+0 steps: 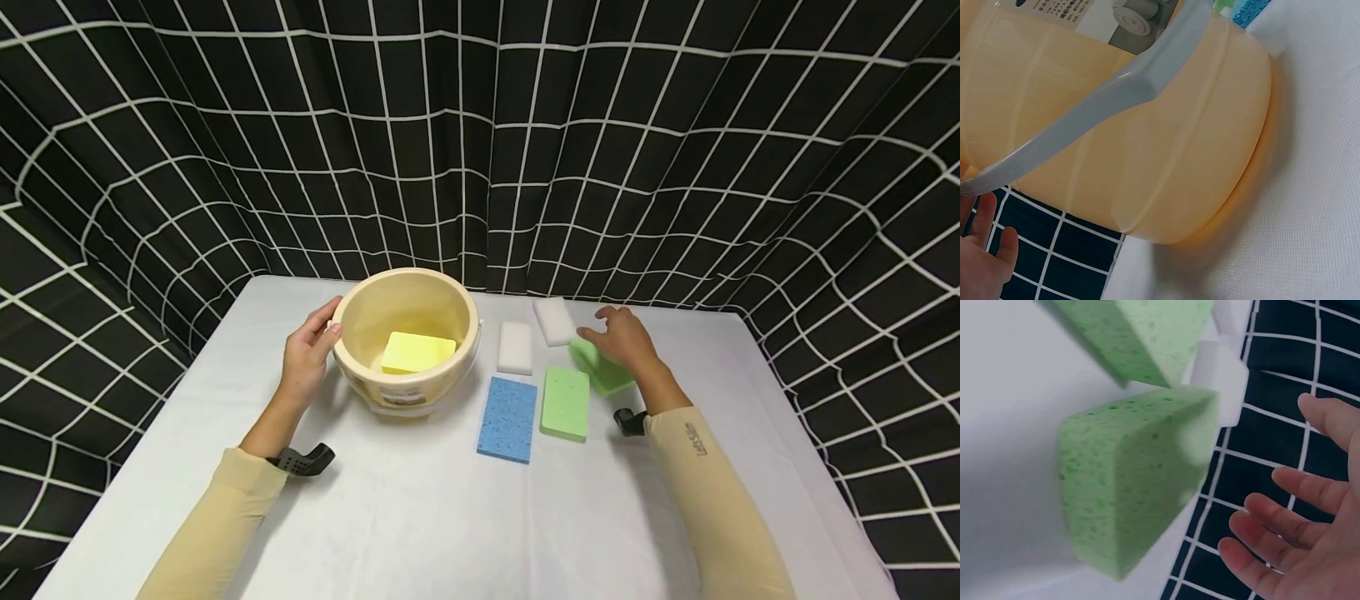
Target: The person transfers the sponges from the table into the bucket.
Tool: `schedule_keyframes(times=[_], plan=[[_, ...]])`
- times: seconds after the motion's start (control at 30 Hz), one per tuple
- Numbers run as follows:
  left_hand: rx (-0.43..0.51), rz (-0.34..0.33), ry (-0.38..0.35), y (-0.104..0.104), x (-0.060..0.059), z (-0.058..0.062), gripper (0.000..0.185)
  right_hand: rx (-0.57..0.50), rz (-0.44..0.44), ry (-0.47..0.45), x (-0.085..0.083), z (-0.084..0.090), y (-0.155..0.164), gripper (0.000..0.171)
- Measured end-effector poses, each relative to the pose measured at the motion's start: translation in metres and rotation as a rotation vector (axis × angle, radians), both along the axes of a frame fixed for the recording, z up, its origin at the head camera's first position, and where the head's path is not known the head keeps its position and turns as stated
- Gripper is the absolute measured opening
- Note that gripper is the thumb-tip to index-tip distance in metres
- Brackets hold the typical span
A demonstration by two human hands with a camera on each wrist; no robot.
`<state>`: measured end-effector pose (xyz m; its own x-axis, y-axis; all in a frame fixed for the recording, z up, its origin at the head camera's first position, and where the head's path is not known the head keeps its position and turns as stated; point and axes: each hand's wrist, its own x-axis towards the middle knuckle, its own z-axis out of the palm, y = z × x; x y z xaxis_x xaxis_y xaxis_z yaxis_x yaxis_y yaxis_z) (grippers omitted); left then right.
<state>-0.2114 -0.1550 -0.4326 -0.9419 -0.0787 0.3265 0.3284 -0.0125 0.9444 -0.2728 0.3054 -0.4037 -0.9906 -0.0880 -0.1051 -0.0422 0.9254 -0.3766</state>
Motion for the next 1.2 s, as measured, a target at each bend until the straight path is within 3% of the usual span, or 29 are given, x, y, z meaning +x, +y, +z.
schedule_keyframes(times=[0.33, 0.63, 1.2], plan=[[-0.023, 0.013, -0.012, 0.002, 0.0, 0.002, 0.045, 0.062, -0.035, -0.046, 0.003, -0.013, 0.006, 0.077], [-0.027, 0.026, -0.023, 0.002, -0.001, 0.001, 0.045, 0.127, -0.077, -0.146, 0.005, -0.024, 0.005, 0.089], [-0.009, 0.018, -0.02, 0.002, 0.002, 0.001, 0.046, 0.164, -0.126, -0.219, 0.002, -0.037, 0.004, 0.078]])
